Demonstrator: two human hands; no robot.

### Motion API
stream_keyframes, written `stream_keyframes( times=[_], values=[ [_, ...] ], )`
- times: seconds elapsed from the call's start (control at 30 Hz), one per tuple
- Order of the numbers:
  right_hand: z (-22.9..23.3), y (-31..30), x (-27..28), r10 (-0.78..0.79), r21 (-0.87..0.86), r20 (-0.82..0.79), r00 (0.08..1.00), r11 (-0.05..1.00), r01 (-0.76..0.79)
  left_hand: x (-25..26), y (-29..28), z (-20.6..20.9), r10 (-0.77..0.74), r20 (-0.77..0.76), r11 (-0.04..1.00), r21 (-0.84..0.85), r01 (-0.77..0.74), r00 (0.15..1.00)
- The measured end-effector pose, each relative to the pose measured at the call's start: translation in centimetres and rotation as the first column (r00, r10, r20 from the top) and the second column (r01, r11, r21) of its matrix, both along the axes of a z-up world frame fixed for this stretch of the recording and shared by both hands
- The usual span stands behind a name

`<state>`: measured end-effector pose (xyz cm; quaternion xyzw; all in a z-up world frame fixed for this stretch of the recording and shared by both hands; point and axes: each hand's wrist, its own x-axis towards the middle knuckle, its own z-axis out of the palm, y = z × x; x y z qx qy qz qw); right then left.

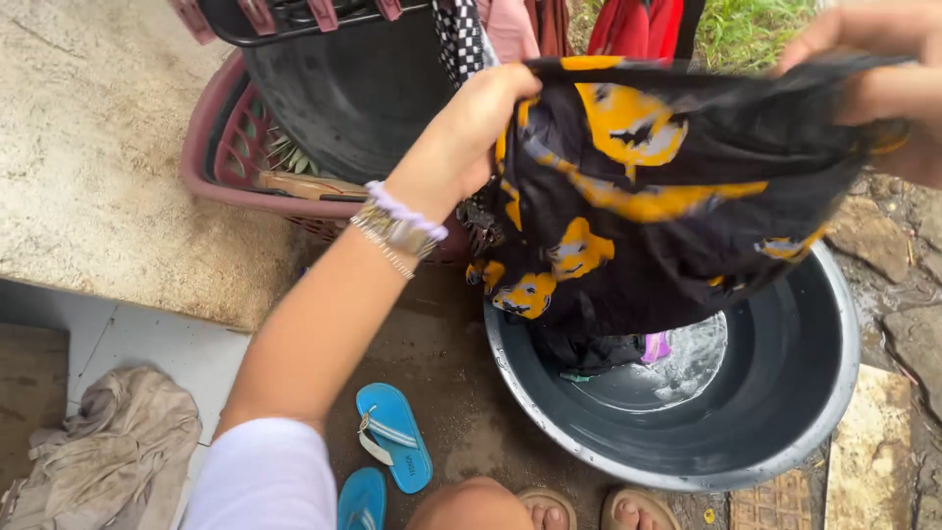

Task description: Hanging wet laundry on a multi-clip hanger rack.

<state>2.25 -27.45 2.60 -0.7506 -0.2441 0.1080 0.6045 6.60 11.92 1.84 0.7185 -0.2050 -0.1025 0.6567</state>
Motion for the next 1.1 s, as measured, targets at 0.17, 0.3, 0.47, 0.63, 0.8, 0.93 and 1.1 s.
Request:
stream_keyframes(
  times=[0.17,0.3,0.47,0.63,0.8,0.93,1.1],
  values=[
    [7.9,10.3,-3.2,-0.322,-0.762,0.334,0.886,0.461,0.455,2.6,-2.7,-1.7,-0.195,-0.253,0.880,-0.472,0.055,0.947],
    [5.8,6.4,1.7,-0.334,-0.508,0.411,0.848,0.689,0.517,5.2,-8.4,-2.4,-0.148,-0.032,0.916,-0.381,0.124,0.989],
    [8.2,8.3,3.6,-0.114,-0.589,0.569,0.815,0.635,0.500,8.7,-13.7,-2.7,0.645,0.181,0.747,-0.354,-0.563,0.742],
    [7.1,7.5,6.2,0.137,-0.688,0.560,0.817,0.627,0.366,10.6,-14.3,-2.9,0.401,-0.162,0.715,-0.560,-0.419,0.902],
    [5.7,7.9,8.6,-0.161,-0.682,0.484,0.860,0.545,0.487,11.6,-13.1,-3.4,0.159,-0.307,0.665,-0.669,-0.332,0.938],
    [3.5,5.7,11.5,-0.174,-0.640,0.501,0.847,0.584,0.499,15.5,-13.4,-5.7,-0.081,-0.386,0.588,-0.763,-0.269,0.919],
    [1.0,4.5,13.7,-0.223,-0.579,0.440,0.870,0.670,0.465,23.2,-15.6,-10.7,-0.140,-0.365,0.529,-0.813,-0.242,0.920]
  ],
)
